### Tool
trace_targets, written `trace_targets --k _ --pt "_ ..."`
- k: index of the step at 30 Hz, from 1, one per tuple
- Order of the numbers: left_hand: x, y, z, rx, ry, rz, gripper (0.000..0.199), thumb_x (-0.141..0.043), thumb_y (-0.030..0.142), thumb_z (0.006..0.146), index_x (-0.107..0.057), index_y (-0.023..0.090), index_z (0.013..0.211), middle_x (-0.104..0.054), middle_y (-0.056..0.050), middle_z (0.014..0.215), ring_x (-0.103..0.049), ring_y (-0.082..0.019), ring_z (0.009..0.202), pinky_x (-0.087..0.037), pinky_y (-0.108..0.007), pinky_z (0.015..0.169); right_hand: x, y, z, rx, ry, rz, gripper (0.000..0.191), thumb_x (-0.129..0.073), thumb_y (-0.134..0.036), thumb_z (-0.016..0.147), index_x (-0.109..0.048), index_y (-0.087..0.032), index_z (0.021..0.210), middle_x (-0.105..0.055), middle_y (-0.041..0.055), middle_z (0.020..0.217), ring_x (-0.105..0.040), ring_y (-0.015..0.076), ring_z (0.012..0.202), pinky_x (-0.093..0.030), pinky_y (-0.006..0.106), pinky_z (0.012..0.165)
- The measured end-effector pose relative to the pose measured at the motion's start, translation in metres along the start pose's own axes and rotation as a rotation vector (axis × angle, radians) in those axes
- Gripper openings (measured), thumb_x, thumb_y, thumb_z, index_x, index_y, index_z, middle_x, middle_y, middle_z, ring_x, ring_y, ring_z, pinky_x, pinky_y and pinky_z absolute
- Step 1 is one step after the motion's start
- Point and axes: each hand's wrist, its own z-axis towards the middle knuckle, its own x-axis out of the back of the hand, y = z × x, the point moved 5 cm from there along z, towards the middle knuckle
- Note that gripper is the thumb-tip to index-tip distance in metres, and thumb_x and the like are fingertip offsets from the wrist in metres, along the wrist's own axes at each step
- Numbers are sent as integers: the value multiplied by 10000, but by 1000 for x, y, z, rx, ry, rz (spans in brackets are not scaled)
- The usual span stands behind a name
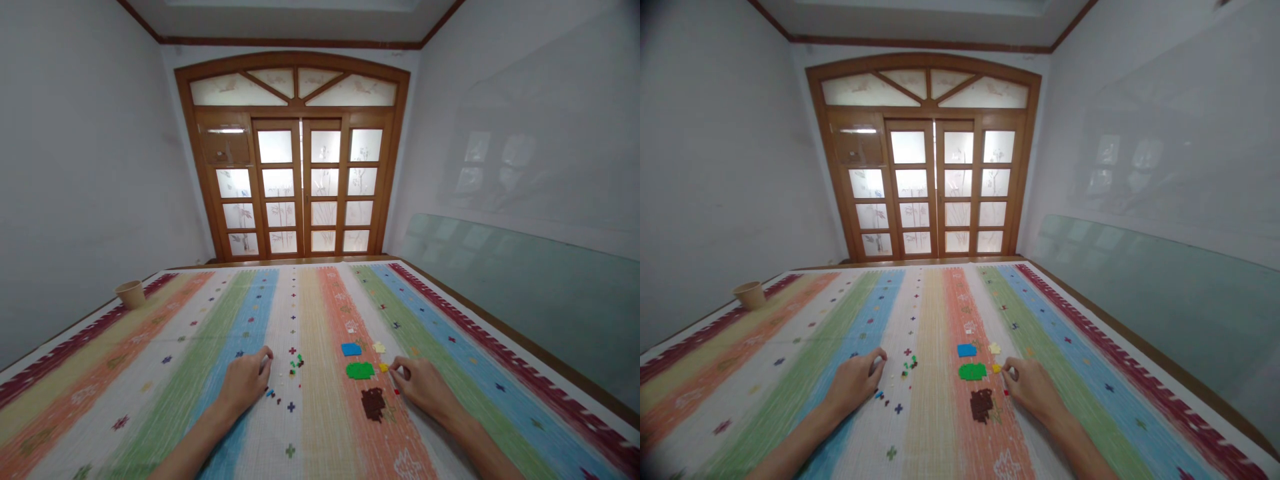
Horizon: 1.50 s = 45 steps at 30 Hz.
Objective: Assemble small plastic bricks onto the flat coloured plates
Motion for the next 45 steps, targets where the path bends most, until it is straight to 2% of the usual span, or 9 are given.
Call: trace_targets --k 6,11,18,23,31,37,45 --pt "-1 -1 0 -16 23 -12 245 -423 291 969 -647 241 1054 -707 -34 731 -690 -224 768 -399 -276 664 1 -3 -1 18 28 46 305 -460 -318 840 -725 -186 770 -580 17 532 -524 164 512 -287 268 553" --pt "-2 -1 0 -19 40 -17 247 -424 293 968 -648 240 1056 -705 -29 721 -688 -218 757 -396 -270 655 5 -20 2 73 27 97 297 -479 -343 848 -724 -185 789 -539 -5 519 -493 153 498 -268 263 536" --pt "0 2 -3 -74 93 -39 233 -442 293 963 -660 233 1019 -690 -14 671 -680 -207 697 -385 -268 642 9 -74 9 226 1 190 254 -531 -309 870 -742 -186 798 -549 -5 526 -485 131 500 -273 253 532" --pt "2 8 -6 -204 118 -118 246 -442 302 954 -671 219 989 -657 10 606 -637 -170 596 -372 -253 618 8 -117 12 299 -33 249 185 -579 -247 834 -752 -194 794 -613 3 550 -508 125 502 -316 242 548" --pt "3 14 -11 -305 58 -204 189 -509 283 911 -686 225 939 -662 13 604 -634 -160 608 -354 -249 625 -15 -165 15 352 -93 250 163 -616 -232 829 -777 -206 844 -677 22 594 -578 132 548 -355 235 585" --pt "0 15 -11 -300 49 -184 165 -538 275 891 -687 225 938 -674 3 637 -636 -171 636 -362 -253 626 -39 -173 6 338 -181 257 182 -604 -234 852 -778 -211 904 -716 37 666 -608 135 577 -368 232 586" --pt "4 17 -13 -296 79 -175 171 -531 271 887 -692 223 914 -681 2 630 -640 -165 624 -381 -248 617 -44 -166 -3 319 -186 239 181 -596 -225 850 -770 -213 894 -729 45 685 -641 155 604 -376 248 593"
